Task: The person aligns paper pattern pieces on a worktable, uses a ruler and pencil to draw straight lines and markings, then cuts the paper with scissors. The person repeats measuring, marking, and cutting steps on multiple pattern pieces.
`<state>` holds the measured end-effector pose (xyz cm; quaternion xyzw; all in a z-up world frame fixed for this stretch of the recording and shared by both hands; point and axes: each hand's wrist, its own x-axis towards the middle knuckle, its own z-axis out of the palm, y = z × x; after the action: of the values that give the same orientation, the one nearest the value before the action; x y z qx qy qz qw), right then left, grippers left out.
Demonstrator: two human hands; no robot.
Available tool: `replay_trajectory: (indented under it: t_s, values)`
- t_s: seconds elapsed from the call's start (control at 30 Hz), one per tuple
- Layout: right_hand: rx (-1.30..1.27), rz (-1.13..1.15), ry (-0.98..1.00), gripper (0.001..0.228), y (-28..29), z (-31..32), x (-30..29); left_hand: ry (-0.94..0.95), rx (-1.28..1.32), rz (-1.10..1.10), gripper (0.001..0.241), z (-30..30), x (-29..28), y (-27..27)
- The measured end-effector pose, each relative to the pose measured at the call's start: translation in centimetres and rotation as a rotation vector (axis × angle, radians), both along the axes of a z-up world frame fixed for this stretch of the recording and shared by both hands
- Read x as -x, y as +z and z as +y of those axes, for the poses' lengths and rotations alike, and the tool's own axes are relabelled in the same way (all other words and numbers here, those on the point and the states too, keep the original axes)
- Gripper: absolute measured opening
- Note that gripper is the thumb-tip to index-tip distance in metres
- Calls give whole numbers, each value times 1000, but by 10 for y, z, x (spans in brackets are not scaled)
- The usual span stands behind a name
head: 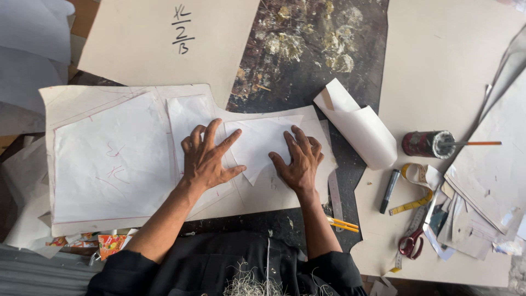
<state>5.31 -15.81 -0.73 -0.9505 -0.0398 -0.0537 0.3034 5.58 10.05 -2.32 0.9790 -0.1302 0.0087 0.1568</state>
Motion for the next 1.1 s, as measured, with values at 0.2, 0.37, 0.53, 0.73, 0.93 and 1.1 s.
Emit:
replay_trajectory:
  t_s: [0.2,0.37,0.53,0.73,0.93,1.1]
  values:
    - [-747,-719,-447,13,11,-143,11,-4,-30,-12,92,-5,0,7]
    - [-194,-513,-762,83,12,-293,10,37,-143,112,100,-20,-1,24]
    - [-348,-198,-610,115,-21,-336,-3,52,-232,179,104,-37,1,35]
    - [-556,-310,-576,117,-38,-356,-8,90,-293,213,102,-62,7,39]
    - [-437,-568,-495,70,-21,-292,46,76,-349,398,82,-94,31,55]
    - [-114,-389,-132,43,1,-206,96,-182,-536,257,84,-122,7,43]
